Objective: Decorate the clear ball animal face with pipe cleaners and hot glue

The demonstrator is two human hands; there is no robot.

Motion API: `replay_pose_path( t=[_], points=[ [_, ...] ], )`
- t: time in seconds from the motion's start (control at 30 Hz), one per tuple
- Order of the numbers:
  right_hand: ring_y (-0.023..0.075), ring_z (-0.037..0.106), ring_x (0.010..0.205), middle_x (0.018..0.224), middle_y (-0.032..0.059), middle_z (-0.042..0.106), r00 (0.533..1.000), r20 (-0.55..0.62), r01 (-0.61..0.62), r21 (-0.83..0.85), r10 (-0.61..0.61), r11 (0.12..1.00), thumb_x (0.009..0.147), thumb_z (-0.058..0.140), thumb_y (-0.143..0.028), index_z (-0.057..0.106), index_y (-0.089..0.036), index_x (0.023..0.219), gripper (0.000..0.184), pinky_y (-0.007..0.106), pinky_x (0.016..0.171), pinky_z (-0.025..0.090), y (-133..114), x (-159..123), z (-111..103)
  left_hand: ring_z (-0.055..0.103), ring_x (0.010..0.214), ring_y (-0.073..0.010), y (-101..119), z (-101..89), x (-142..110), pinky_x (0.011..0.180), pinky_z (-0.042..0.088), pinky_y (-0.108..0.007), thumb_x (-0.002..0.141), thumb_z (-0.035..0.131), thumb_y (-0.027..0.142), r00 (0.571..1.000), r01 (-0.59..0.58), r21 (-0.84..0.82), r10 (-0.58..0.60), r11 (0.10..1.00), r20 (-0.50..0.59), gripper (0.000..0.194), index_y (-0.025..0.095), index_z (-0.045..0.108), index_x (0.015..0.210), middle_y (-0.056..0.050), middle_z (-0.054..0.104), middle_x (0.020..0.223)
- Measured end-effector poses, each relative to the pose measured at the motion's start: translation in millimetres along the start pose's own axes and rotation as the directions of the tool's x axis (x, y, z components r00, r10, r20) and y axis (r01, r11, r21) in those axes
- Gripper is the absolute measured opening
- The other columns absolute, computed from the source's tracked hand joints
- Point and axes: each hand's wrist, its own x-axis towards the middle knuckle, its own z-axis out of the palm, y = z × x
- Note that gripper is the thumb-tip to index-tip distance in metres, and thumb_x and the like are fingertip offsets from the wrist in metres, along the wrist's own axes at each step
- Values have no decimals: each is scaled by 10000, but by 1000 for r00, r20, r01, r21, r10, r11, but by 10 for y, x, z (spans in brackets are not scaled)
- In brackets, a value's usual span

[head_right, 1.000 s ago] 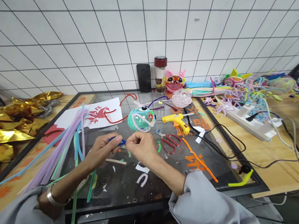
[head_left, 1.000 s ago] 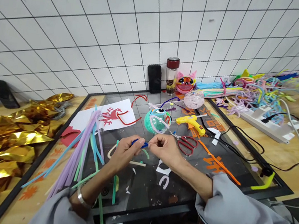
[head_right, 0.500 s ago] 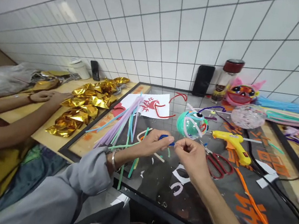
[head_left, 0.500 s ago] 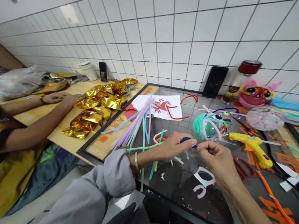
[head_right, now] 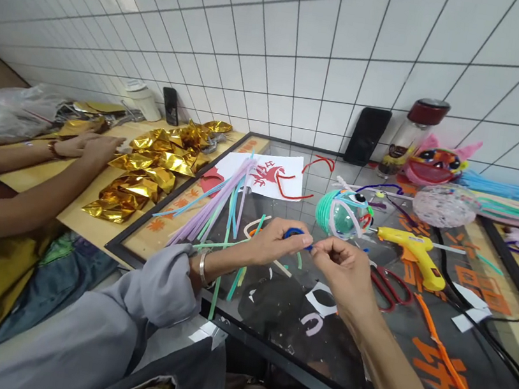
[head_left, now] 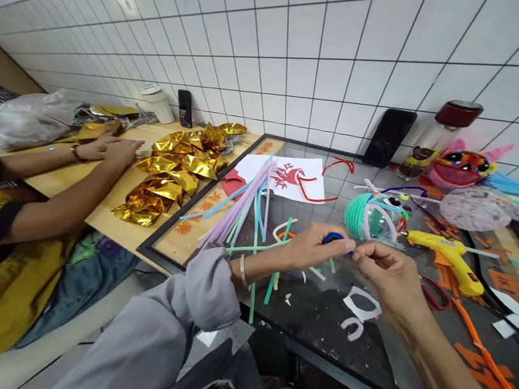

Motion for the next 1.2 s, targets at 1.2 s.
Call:
replay_pose_path(
  t=[1.2],
  points=[
    [106, 400, 555, 584, -22, 490, 984, 179, -1, -59, 12, 998, 750, 641, -566, 618, -179, 644, 402, 255, 520, 276, 37, -22, -43, 333, 521, -68, 21, -24, -12, 515, 297, -212, 876, 525, 387, 993, 105, -8, -104, 994, 60, 310, 158, 530, 666, 59, 415, 554]
  ],
)
